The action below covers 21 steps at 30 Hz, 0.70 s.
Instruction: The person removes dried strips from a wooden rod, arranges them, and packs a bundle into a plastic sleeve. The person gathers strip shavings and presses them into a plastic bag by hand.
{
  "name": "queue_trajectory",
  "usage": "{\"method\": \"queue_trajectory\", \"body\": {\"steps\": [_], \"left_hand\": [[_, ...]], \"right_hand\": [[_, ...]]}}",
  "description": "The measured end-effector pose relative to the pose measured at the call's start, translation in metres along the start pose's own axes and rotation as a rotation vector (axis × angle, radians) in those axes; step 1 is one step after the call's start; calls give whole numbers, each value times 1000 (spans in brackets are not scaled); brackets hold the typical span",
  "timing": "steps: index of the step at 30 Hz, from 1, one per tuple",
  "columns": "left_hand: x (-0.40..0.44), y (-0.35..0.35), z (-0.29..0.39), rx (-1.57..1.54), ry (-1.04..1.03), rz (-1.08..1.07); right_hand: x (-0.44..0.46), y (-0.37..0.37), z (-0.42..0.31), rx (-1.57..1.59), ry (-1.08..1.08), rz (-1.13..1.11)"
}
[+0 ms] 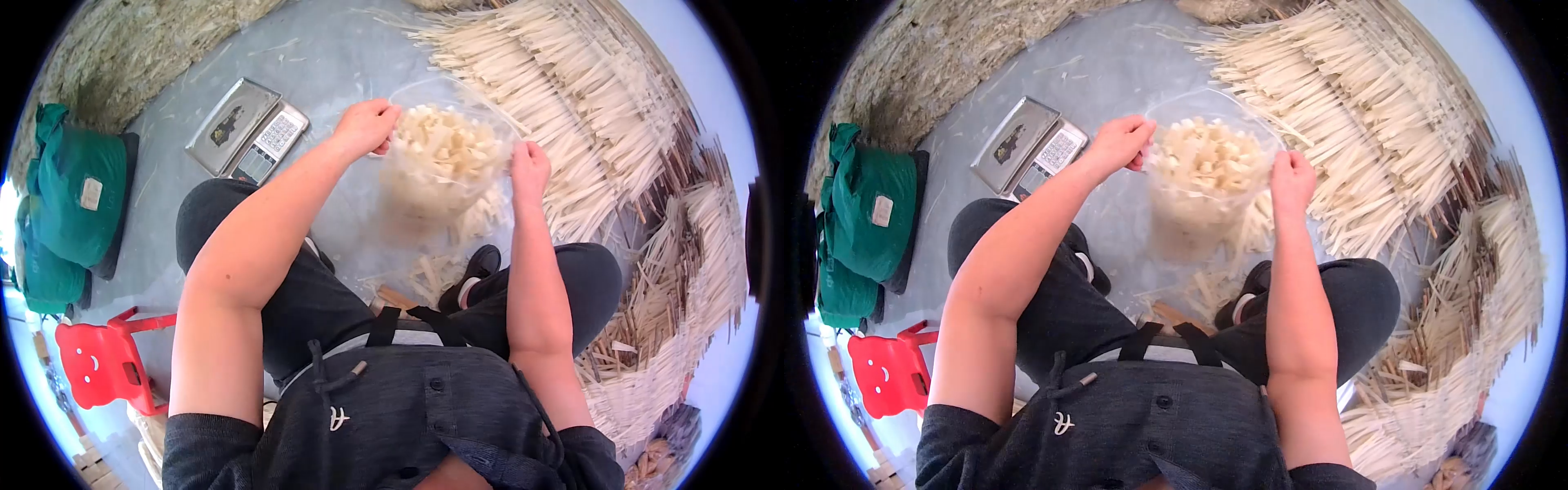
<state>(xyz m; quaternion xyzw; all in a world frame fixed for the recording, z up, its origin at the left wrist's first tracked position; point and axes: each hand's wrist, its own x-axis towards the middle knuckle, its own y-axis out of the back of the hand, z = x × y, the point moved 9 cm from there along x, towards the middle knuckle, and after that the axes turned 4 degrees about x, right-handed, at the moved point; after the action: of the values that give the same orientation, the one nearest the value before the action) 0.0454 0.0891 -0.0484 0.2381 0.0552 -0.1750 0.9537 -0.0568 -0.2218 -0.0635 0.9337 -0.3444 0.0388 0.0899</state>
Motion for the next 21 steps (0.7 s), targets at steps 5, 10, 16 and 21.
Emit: {"method": "queue_trajectory", "body": {"steps": [5,10,16,21], "left_hand": [[-28,3,31,57,-48,-43],[-80,54,62,21,-88,52],[-59,56,-17,426,90,-83],[-79,92,19,49,25,54]], "right_hand": [[-8,-6,-49,-83,72,-132],[-29,-14,-118,240,157,-222],[-32,-62,-34,-465,280,-370],[-54,-61,-107,-151,333,-317]]}}
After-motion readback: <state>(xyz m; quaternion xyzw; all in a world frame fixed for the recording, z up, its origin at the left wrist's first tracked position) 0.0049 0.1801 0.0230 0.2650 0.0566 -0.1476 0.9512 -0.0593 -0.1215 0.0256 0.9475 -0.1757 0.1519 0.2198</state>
